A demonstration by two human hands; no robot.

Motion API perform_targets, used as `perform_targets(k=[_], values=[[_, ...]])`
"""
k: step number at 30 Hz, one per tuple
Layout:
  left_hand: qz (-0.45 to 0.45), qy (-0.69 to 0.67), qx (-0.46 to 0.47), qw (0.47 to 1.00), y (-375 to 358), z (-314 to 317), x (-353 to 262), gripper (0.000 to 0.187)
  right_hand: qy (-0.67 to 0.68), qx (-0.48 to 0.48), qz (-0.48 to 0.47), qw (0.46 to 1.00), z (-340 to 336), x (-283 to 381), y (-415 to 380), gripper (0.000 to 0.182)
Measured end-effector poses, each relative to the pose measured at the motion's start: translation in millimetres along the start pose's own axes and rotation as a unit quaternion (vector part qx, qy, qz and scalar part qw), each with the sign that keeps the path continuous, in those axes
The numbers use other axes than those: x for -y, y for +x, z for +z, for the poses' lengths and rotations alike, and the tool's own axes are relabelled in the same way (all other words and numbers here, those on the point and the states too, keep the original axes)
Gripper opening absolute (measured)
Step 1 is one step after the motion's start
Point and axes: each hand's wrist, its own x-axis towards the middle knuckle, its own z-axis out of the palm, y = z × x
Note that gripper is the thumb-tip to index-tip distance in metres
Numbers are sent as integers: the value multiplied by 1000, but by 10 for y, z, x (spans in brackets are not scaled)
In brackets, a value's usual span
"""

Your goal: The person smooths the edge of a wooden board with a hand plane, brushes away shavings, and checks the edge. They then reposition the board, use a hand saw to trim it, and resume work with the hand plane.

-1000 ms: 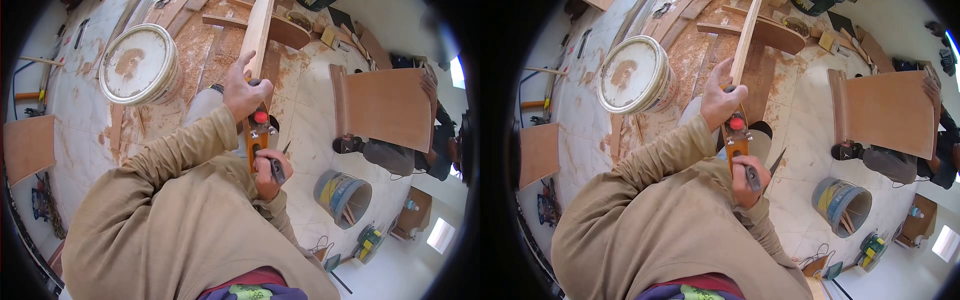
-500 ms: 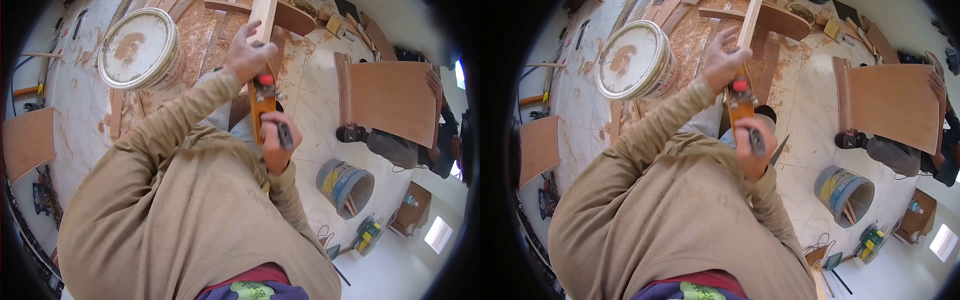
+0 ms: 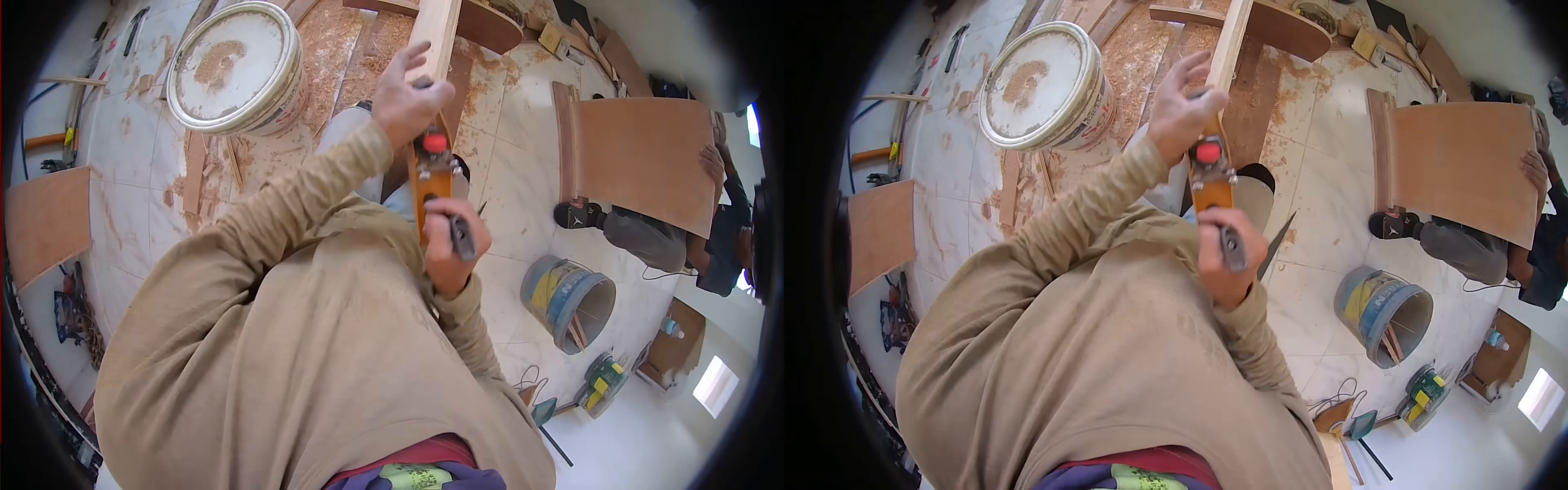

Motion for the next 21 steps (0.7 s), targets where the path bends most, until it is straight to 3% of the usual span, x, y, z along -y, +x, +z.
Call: perform_targets(k=[1, 4, 6, 7, 8, 9, 12, 15, 17, 20, 21], values=[[-1, 2, -5, 1000, -33, 9, 19, 77, -3, 9, 21, 1000, -57, -21, -225, 9], [5, 38, -11, 999, 146, 99, -3, 74, 12, -24, 10, 1000, 49, -31, 114, 9], [20, -6, -1, 1000, 1036, 227, 1, 78, 28, -55, 20, 998, 225, -162, 962, 10], [-13, -6, 35, 999, 1539, 272, 50, 75, 34, -43, 8, 998, 272, -250, 1435, 11], [-47, -4, 71, 996, 1893, 307, -78, 72, 29, -47, -79, 995, 330, -295, 1834, 11], [-18, -85, 26, 996, 2100, 430, -106, 62, 42, -45, -66, 996, 334, -356, 1905, 11], [23, 30, -6, 999, 2046, 346, 116, 82, 68, -39, -33, 996, 340, -404, 1903, 10], [14, -9, -10, 1000, 756, 144, 101, 76, 25, -12, 8, 1000, 84, -203, 691, 11], [-13, -15, -7, 1000, 80, -13, 70, 81, -11, -1, -47, 999, 26, -116, 287, 10], [7, -17, -12, 1000, 466, 84, -11, 72, -23, -30, -81, 996, 132, -112, 506, 9], [25, -16, -11, 1000, 914, 175, -84, 74, 24, -55, 18, 998, 250, -197, 902, 8]])
